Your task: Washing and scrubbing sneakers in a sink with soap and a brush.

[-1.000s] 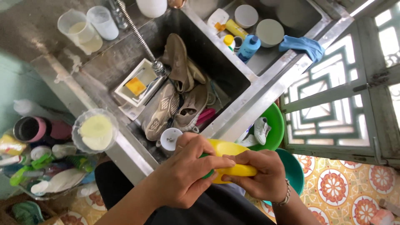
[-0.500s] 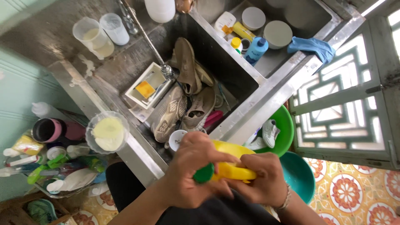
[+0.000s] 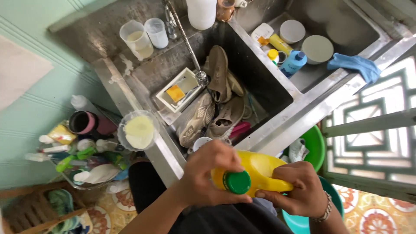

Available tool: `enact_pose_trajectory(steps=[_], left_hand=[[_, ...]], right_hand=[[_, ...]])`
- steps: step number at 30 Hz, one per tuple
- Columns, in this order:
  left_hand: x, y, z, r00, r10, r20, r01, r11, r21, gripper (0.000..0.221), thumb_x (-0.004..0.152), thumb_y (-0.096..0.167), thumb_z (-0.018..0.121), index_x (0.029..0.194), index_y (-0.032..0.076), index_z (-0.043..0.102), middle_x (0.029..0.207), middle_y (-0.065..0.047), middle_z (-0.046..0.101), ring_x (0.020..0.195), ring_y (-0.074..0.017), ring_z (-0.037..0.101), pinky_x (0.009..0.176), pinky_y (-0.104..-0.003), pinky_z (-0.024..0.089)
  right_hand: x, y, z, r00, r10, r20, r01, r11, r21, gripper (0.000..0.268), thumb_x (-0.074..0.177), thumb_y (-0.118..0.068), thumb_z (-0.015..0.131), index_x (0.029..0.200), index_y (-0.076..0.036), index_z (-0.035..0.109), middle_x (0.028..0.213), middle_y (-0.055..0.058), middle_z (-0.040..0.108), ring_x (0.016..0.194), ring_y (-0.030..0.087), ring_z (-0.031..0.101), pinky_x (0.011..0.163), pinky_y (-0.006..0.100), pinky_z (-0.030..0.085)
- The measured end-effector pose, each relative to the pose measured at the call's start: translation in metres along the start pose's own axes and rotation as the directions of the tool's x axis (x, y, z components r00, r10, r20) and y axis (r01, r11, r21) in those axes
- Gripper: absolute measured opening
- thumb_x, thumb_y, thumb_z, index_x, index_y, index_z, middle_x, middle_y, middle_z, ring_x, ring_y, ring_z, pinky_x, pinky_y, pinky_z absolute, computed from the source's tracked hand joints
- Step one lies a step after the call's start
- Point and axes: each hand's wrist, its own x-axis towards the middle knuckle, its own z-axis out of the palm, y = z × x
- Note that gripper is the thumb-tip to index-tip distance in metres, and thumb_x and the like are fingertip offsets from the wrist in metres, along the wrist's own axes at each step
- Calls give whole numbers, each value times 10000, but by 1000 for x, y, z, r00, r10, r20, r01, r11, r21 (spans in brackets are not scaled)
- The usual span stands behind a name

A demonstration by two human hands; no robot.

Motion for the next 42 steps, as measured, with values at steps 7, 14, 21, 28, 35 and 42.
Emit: enact_pose_trajectory(steps=[7,14,21,28,35,42], left_hand=[[-14,24,14,996,-9,-89,33,962,270,401,836,149,869,1183,54,691,1125,-138,705,1097,-292,742,980,-409,619],[-11,39,33,992,-120,-39,126,919,374,590,850,68,721,1418,65,560,1140,-167,636,1098,-350,640,1098,-470,465],[4,6,17,957,-228,180,208,971,120,512,827,409,879,1242,234,636,830,129,656,897,-70,647,1016,-321,350],[6,0,7,945,-103,310,86,994,68,522,870,377,867,1304,199,637,931,80,670,983,-156,637,996,-334,434],[-13,17,37,978,-25,-206,133,837,531,364,922,235,768,1224,65,656,1177,-119,619,1048,-333,631,930,-422,503],[-17,1,17,963,-158,-219,204,957,208,372,840,320,896,951,123,600,1151,-81,635,993,-248,631,912,-361,497]], right_hand=[[-2,1,3,999,32,-38,-34,999,-34,351,673,-294,933,635,-92,649,518,32,580,412,197,602,402,319,405],[2,-4,5,990,119,-79,-120,993,-5,256,653,-253,908,715,-77,733,558,29,666,427,150,668,411,273,461],[2,13,-2,999,28,17,-28,999,29,265,632,-255,919,676,-99,709,571,29,670,466,190,664,439,280,463],[9,10,-2,998,21,61,-27,994,106,243,695,-213,920,690,-91,710,565,45,614,450,203,611,441,321,415],[8,-3,29,973,59,-223,-95,984,-152,309,659,-240,893,655,-92,621,576,58,582,461,216,587,434,320,425],[17,5,19,996,30,-88,-34,999,-41,329,715,-234,915,644,-90,628,542,63,562,456,244,574,437,340,423]])
